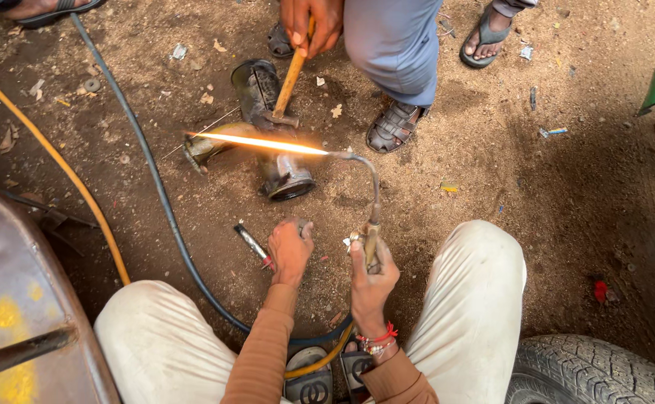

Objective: The person sits on the ground and uses a welding torch to repair a crack in a metal pipe. They hold a welding rod in one hand and the torch in the other, applying heat and filler material to the joint. Another person assists by hammering the metal pipe to shape it during the process.

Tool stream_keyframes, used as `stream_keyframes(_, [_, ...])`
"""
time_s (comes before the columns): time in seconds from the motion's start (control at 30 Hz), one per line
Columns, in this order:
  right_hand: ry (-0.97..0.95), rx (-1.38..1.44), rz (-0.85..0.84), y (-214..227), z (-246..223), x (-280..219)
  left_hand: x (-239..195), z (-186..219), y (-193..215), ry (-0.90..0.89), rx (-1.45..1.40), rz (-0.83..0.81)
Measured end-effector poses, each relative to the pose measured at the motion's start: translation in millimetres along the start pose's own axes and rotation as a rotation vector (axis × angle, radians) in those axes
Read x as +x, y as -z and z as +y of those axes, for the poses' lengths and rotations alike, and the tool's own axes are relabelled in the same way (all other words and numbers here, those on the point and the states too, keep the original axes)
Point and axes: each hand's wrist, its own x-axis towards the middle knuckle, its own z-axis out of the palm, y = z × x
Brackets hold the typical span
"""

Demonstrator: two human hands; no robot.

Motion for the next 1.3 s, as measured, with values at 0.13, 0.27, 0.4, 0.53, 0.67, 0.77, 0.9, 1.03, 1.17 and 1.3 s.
stream_keyframes(0.13, [0.006, 0.064, 0.026, 1.8, 3.7, 8.7, -4.1, 9.2, 4.5, -0.099, 0.028, 0.094])
stream_keyframes(0.27, [-0.03, 0.123, 0.042, -1.0, 8.9, 9.3, 0.3, 2.8, -3.5, 0.112, 0.064, -0.111])
stream_keyframes(0.4, [-0.05, 0.104, 0.049, 3.7, 10.7, 5.4, 10.7, -4.9, -36.4, 0.103, 0.138, -0.338])
stream_keyframes(0.53, [-0.044, 0.122, 0.033, 8.3, 10.5, 2.7, 28.5, 4.6, -93.0, 0.159, -0.131, -0.31])
stream_keyframes(0.67, [-0.019, 0.14, 0.043, 7.9, 12.1, 6.2, 22.3, 0.3, -118.4, 0.136, -0.005, -0.268])
stream_keyframes(0.77, [-0.042, 0.126, 0.046, 8.3, 15.6, 7.0, -8.7, -23.2, -94.5, 0.213, -0.208, -0.143])
stream_keyframes(0.9, [0.004, 0.112, 0.032, 5.9, 15.7, 9.4, -23.5, -48.2, -9.6, 0.318, -0.414, -0.467])
stream_keyframes(1.03, [-0.052, 0.1, 0.064, 0.6, 14.7, 18.6, -35.8, -18.7, 70.1, 0.322, -0.792, -0.71])
stream_keyframes(1.17, [-0.139, 0.074, 0.068, -4.1, 26.8, 22.1, -55.4, 4.4, 144.1, 0.381, -0.941, -0.691])
stream_keyframes(1.3, [0.034, 0.056, 0.075, -12.1, 39.4, 27.7, -67.9, 2.7, 187.6, 0.302, -1.088, -0.597])
